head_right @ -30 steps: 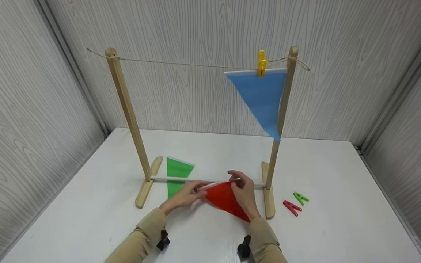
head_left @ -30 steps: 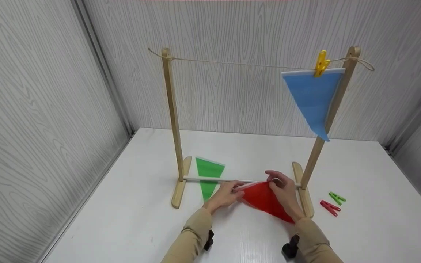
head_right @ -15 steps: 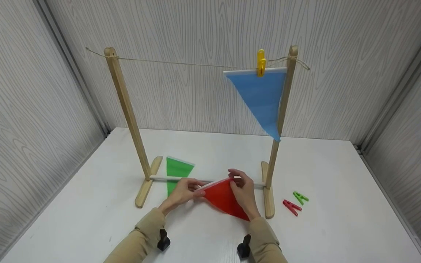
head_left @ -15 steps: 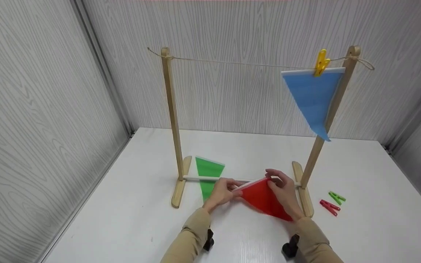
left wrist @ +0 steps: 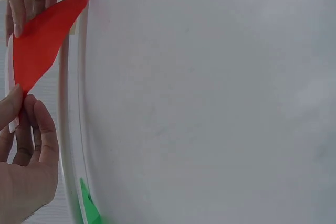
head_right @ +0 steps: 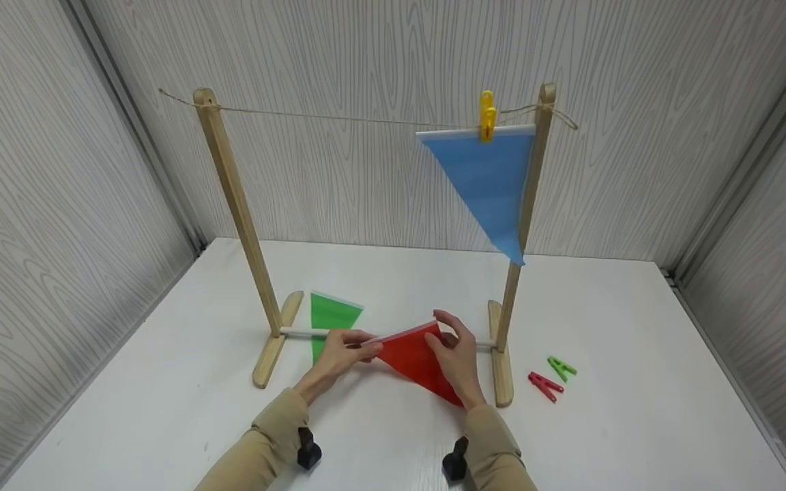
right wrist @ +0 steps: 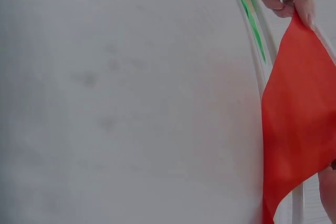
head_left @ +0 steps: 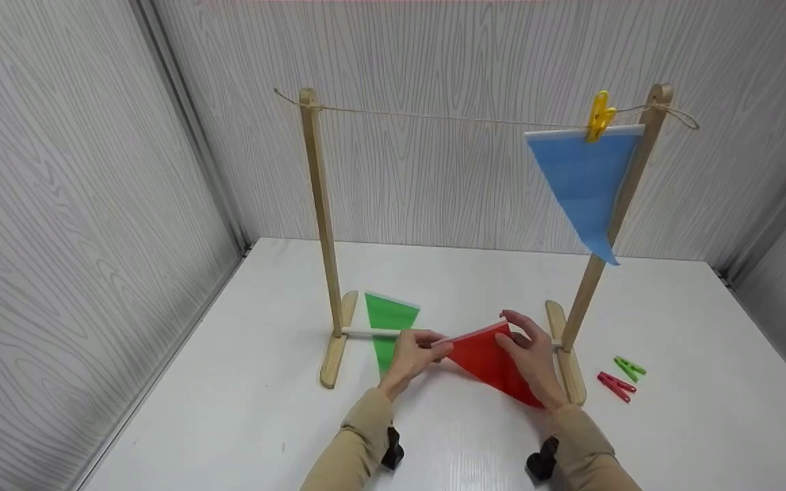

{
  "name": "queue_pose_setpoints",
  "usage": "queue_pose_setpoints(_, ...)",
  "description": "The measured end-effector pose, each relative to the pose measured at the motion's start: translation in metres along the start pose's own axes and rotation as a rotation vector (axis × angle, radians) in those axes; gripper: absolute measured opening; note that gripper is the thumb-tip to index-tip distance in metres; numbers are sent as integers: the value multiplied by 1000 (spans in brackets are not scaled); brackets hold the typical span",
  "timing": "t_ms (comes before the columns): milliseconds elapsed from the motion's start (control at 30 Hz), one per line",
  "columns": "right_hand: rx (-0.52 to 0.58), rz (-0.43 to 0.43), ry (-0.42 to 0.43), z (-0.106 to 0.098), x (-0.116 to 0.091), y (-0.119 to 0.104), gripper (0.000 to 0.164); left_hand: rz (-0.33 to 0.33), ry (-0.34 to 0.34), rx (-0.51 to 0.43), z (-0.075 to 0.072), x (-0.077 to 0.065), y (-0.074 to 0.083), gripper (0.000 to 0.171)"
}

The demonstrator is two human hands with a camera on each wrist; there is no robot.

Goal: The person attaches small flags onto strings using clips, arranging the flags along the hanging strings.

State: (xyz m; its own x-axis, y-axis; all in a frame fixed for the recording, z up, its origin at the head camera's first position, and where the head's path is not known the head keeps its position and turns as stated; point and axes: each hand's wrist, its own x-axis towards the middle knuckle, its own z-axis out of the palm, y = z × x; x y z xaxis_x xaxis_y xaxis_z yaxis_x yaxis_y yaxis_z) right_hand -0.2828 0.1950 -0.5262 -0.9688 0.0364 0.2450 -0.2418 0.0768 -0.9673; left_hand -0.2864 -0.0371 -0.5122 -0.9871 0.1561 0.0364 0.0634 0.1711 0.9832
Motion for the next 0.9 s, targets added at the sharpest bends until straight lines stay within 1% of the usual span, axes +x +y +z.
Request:
queue_pose_setpoints(167,-33,17,-7,-2,0,-3,48,-6,25,-53,2,0,1,25)
queue_pose_setpoints(267,-53,35,-4,-6,-2,-7,48,-11,42,-77,4,1,-1,25)
queue_pose_setpoints(467,-107,13,68,-23,-7,-16,43,-70,57,-85,7,0,-7,28)
queue_pose_setpoints(567,-149,21,89,-39,-11,-20,40,-78,67,-99,10,-1,-8,27)
queue_pose_setpoints(700,-211,31,136,-67,-17,-23,38,-70,73,-95,13,-2,-9,25)
queue_pose_setpoints(767,-250,34,184,-83,-20,-23,37,-67,73,-76,14,-2,-9,24)
queue_pose_setpoints(900,-324,66,315,-114,-24,-22,33,-64,84,-43,14,-3,-8,23)
